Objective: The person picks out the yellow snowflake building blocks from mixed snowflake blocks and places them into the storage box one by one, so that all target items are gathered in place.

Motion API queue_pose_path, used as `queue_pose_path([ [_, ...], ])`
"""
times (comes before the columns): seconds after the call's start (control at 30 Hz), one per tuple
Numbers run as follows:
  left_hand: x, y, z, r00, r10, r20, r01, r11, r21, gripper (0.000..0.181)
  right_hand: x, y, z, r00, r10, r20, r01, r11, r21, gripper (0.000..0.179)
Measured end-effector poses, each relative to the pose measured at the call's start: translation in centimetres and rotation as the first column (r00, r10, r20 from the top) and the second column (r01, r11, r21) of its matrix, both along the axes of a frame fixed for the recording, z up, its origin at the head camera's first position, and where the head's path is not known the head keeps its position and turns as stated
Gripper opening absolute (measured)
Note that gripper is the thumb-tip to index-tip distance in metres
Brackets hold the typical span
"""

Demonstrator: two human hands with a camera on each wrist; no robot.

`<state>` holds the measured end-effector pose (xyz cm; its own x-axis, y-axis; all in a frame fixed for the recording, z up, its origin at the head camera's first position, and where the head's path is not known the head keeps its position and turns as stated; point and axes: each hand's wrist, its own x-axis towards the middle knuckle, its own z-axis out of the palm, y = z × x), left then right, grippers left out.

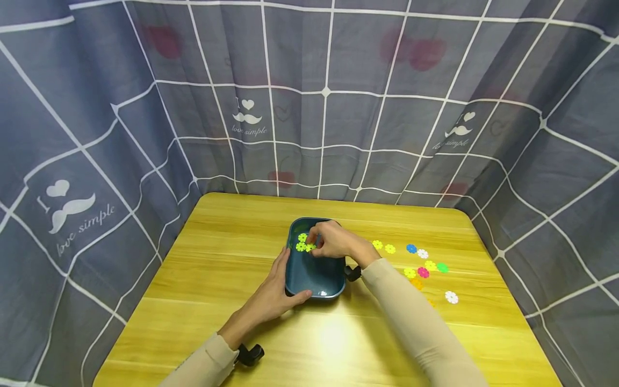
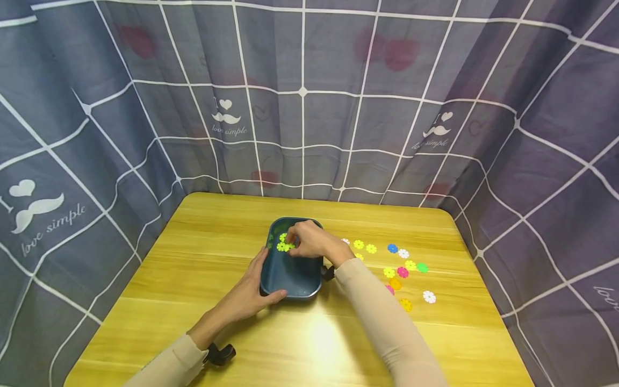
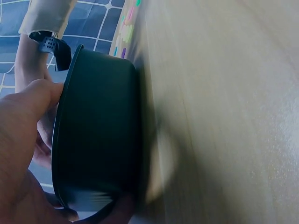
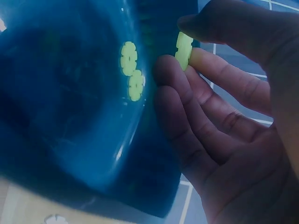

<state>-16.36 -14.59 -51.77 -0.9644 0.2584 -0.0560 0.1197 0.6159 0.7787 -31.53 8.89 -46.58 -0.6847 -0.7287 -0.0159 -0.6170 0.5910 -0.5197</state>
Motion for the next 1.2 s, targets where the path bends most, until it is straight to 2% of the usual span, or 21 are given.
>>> queue_pose_path([
  [0.33, 0.0, -0.1, -0.1, 1.000, 0.002, 0.005, -0.002, 1.000, -0.001, 0.128, -0.4, -1.2, -1.0, 1.000, -0.006, 0.012, 0.006, 0.999, 0.034, 0.026],
  [0.6, 0.0, -0.2, -0.3, 1.000, -0.004, 0.010, 0.003, 1.000, 0.009, 0.127, -0.8, -2.1, -1.0, 0.999, 0.005, 0.036, -0.006, 0.999, 0.045, 0.023],
  [1.03, 0.0, -0.2, -0.4, 1.000, -0.003, 0.007, 0.003, 1.000, 0.015, 0.126, -2.3, -3.2, -1.6, 0.989, 0.123, 0.077, -0.129, 0.989, 0.079, 0.023],
  [1.2, 0.0, -0.3, -0.5, 1.000, -0.006, 0.006, 0.006, 1.000, 0.020, 0.126, -2.5, -3.5, -2.0, 0.987, 0.135, 0.086, -0.144, 0.984, 0.102, 0.023],
])
